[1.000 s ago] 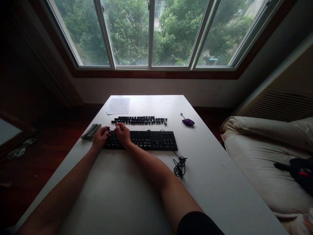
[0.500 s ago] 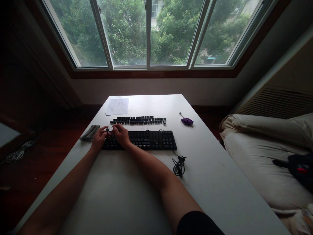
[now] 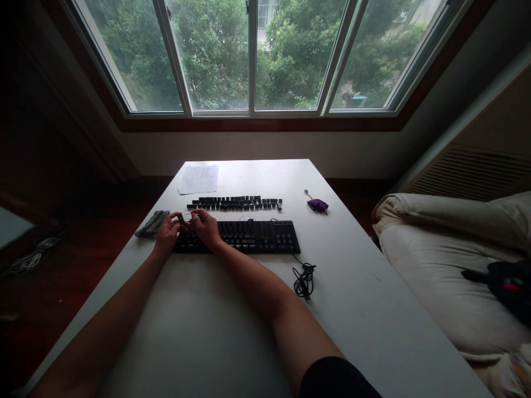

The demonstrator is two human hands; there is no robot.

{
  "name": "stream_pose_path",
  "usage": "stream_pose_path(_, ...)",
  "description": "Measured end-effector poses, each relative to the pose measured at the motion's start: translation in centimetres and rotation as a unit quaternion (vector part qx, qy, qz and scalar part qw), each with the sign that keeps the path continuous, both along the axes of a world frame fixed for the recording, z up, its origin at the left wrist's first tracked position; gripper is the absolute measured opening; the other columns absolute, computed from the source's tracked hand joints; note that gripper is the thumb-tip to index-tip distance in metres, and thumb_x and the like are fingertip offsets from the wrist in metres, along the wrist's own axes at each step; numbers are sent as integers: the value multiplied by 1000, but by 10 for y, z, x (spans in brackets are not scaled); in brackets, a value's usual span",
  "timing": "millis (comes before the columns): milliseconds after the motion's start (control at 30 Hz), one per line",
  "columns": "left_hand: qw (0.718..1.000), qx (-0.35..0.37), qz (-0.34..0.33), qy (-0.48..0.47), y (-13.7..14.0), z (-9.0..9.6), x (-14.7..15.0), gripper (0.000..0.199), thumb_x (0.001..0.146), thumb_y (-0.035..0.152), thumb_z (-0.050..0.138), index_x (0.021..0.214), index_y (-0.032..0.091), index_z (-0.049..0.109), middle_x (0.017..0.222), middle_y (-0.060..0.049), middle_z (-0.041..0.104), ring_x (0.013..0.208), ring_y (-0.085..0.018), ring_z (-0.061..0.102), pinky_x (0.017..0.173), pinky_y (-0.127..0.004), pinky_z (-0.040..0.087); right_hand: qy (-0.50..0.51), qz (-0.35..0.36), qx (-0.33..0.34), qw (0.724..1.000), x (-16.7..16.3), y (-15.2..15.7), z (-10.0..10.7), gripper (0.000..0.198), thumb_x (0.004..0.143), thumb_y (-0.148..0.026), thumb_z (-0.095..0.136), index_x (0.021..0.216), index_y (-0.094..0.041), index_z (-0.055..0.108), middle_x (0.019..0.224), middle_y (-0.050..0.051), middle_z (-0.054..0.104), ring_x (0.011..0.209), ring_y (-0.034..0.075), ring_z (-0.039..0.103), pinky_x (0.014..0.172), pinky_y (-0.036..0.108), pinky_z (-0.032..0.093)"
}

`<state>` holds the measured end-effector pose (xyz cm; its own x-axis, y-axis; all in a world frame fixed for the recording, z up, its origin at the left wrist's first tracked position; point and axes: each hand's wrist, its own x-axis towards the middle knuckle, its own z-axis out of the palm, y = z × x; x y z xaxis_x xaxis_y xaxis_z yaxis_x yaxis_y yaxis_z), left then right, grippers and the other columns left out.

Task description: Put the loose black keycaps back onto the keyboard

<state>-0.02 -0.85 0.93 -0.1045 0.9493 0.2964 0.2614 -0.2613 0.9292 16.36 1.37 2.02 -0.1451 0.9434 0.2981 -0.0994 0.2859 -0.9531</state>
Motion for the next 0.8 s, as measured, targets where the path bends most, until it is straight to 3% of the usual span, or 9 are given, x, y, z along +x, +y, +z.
stream_pose_path(300,999,10,20,35,0,0,1,50,86,35,58,134,20,54,93,-6,73,74,-19,67,79,-36,55,33,18,2,999,-1,2,-3,26,93,-43,55,107,-24,66,84,1,71,80,16,70,66,25,57)
stream_pose_path(567,996,-2,49,74,0,-3,-2,40,86,39,60,121,20,64,90,-5,72,79,-20,67,77,-32,53,24,-7,5,1000,-1,2,-3,27,94,-44,52,106,-24,66,79,-1,69,73,15,68,64,24,55)
stream_pose_path(800,995,-22,95,30,16,-16,-16,37,80,36,62,112,18,66,91,-6,69,75,-18,66,68,-28,53,12,-26,1,1000,-3,3,-4,27,94,-43,51,104,-24,66,75,-1,68,69,15,66,65,25,54)
